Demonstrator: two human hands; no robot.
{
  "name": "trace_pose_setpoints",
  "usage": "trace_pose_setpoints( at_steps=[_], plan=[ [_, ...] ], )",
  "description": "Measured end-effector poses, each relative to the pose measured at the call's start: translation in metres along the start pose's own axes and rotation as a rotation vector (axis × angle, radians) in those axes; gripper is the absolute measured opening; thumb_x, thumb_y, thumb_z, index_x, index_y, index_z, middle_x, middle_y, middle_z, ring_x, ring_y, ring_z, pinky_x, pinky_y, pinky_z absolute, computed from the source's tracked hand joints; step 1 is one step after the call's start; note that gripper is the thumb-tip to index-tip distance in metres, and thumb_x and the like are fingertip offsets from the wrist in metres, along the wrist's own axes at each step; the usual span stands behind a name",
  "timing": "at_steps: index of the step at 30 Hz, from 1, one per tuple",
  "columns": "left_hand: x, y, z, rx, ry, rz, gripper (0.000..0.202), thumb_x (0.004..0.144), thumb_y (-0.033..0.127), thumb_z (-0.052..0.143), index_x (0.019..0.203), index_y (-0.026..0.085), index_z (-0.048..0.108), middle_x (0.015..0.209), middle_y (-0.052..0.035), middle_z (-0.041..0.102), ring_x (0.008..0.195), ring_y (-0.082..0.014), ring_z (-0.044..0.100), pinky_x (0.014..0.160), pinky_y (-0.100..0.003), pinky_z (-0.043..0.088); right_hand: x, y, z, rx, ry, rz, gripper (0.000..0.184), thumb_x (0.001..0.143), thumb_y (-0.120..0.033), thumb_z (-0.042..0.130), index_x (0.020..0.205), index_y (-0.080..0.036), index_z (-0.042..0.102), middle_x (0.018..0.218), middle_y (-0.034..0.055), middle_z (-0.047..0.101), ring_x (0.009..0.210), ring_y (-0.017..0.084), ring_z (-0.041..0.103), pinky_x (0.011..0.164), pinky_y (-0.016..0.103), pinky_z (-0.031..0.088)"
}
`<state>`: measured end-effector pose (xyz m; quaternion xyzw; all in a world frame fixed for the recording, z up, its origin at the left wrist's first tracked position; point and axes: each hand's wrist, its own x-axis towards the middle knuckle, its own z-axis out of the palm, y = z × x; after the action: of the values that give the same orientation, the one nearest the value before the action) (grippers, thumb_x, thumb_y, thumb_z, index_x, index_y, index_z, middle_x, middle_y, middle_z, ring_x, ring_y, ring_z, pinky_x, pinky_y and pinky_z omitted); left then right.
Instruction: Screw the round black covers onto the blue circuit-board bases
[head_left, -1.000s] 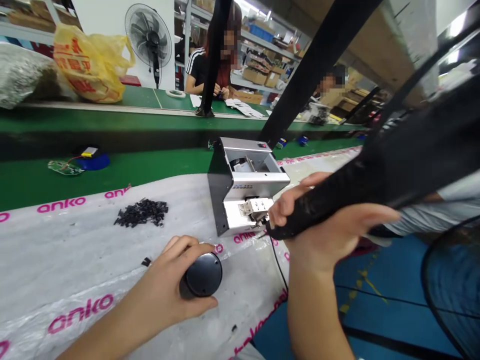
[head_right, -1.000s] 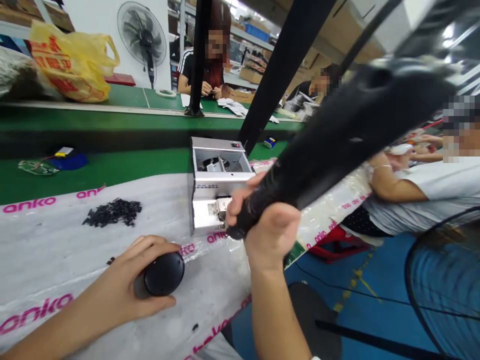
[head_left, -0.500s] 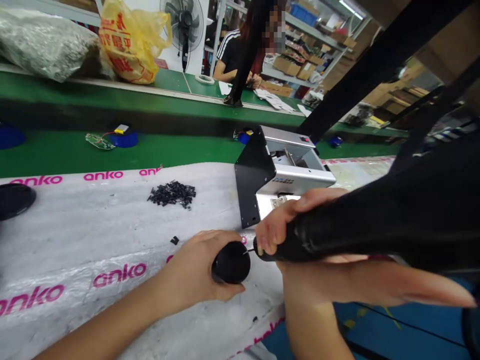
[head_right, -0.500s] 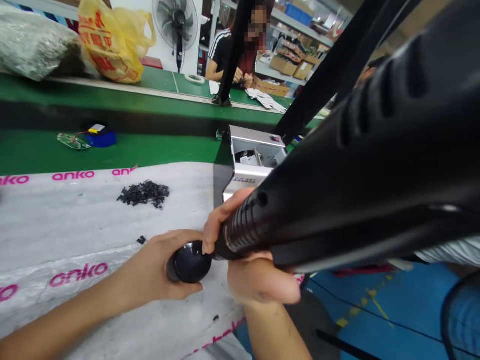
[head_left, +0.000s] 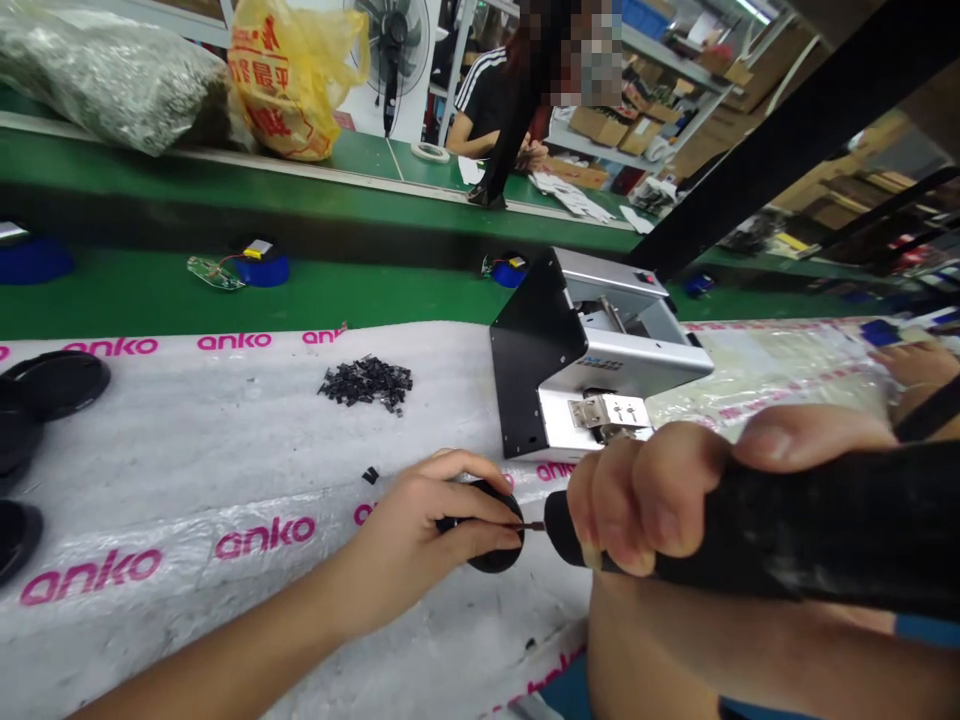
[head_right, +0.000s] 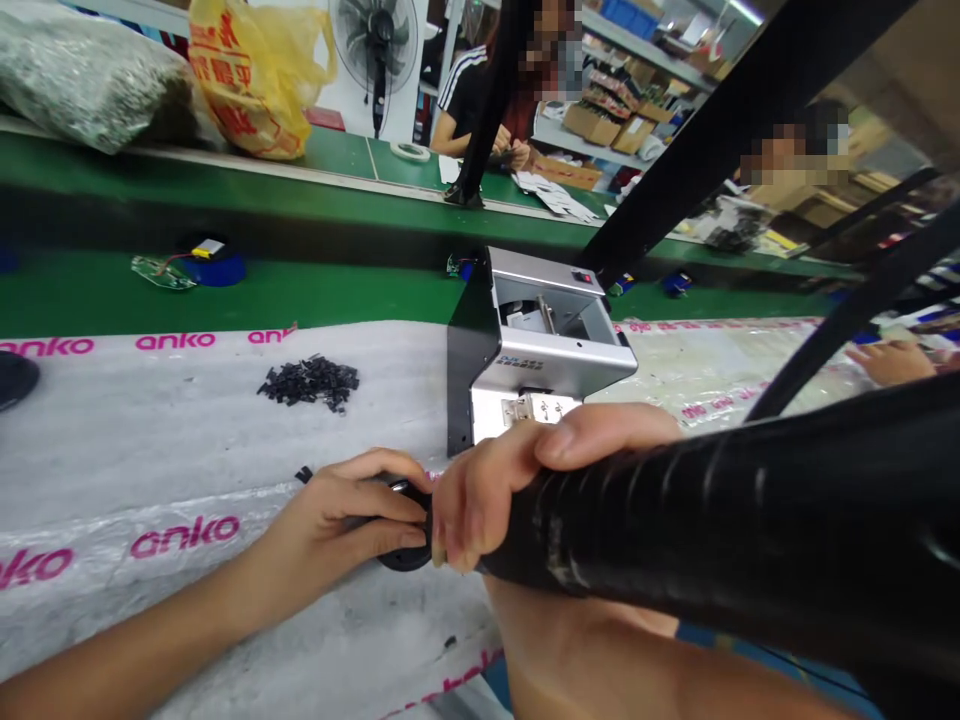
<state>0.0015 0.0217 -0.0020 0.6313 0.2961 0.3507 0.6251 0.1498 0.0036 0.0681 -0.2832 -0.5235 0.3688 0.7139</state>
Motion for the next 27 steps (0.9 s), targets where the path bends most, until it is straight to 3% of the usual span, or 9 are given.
trace_pose_setpoints(
  at_steps=[5,14,15,18,20,23,27],
  plan=[
    [0.001,-0.001,0.0,0.106,0.056,0.138,0.009,0.083,0.013,0.073,0.082,0.018,0.08,0.092,-0.0043,0.073,0.096,-0.0182,0.065,0.088,-0.031,0.05,0.0,0.0,0.003,-0.009,-0.046,-0.022,0.016,0.087,-0.029,0.07,0.095,-0.021,0.06,0.061,-0.0044,0.061,0.038,0.011,0.053,0.034,0.024,0.047],
    [0.0,-0.002,0.005,0.116,0.121,0.129,0.003,0.078,0.017,0.078,0.079,0.019,0.077,0.091,-0.0032,0.071,0.094,-0.0185,0.065,0.086,-0.03,0.052,-0.001,0.002,0.004,-0.032,-0.055,-0.015,0.015,0.092,-0.035,0.063,0.091,-0.021,0.061,0.057,-0.0037,0.061,0.037,0.012,0.054,0.033,0.024,0.048],
    [0.0,-0.002,0.005,0.13,0.109,0.11,0.012,0.075,0.02,0.081,0.086,0.02,0.077,0.101,-0.0034,0.07,0.1,-0.0192,0.065,0.09,-0.03,0.051,-0.001,0.002,0.003,-0.033,-0.052,-0.008,0.016,0.094,-0.036,0.06,0.091,-0.021,0.062,0.057,-0.0031,0.061,0.037,0.012,0.054,0.033,0.025,0.048],
    [-0.001,-0.002,0.002,0.201,0.022,0.04,0.07,0.057,0.033,0.093,0.121,0.026,0.065,0.135,-0.0043,0.056,0.125,-0.0239,0.053,0.106,-0.034,0.044,0.0,0.003,-0.002,-0.039,-0.039,-0.012,0.022,0.097,-0.039,0.053,0.091,-0.021,0.063,0.057,-0.0018,0.061,0.038,0.014,0.054,0.033,0.026,0.048],
    [-0.002,-0.003,0.0,0.252,-0.046,0.0,0.093,0.051,0.039,0.094,0.134,0.027,0.054,0.143,-0.0053,0.05,0.133,-0.026,0.046,0.112,-0.037,0.039,0.002,0.004,-0.005,-0.051,-0.02,-0.019,0.022,0.097,-0.04,0.053,0.091,-0.021,0.063,0.057,-0.0018,0.061,0.039,0.014,0.054,0.033,0.028,0.048],
    [-0.001,-0.005,-0.001,0.317,-0.115,-0.066,0.089,0.058,0.038,0.092,0.137,0.024,0.052,0.14,-0.0074,0.054,0.129,-0.0268,0.05,0.11,-0.04,0.041,0.003,0.005,-0.008,-0.047,-0.018,0.007,0.024,0.096,-0.043,0.054,0.091,-0.022,0.064,0.058,-0.0011,0.062,0.041,0.016,0.056,0.037,0.03,0.05],
    [0.001,-0.005,0.002,0.333,-0.12,-0.086,0.074,0.065,0.032,0.087,0.132,0.022,0.057,0.136,-0.0071,0.058,0.123,-0.0268,0.054,0.107,-0.04,0.043,-0.002,0.007,-0.005,-0.015,-0.003,0.047,0.029,0.092,-0.049,0.055,0.091,-0.021,0.064,0.059,0.001,0.063,0.044,0.017,0.057,0.04,0.03,0.049]
  ],
)
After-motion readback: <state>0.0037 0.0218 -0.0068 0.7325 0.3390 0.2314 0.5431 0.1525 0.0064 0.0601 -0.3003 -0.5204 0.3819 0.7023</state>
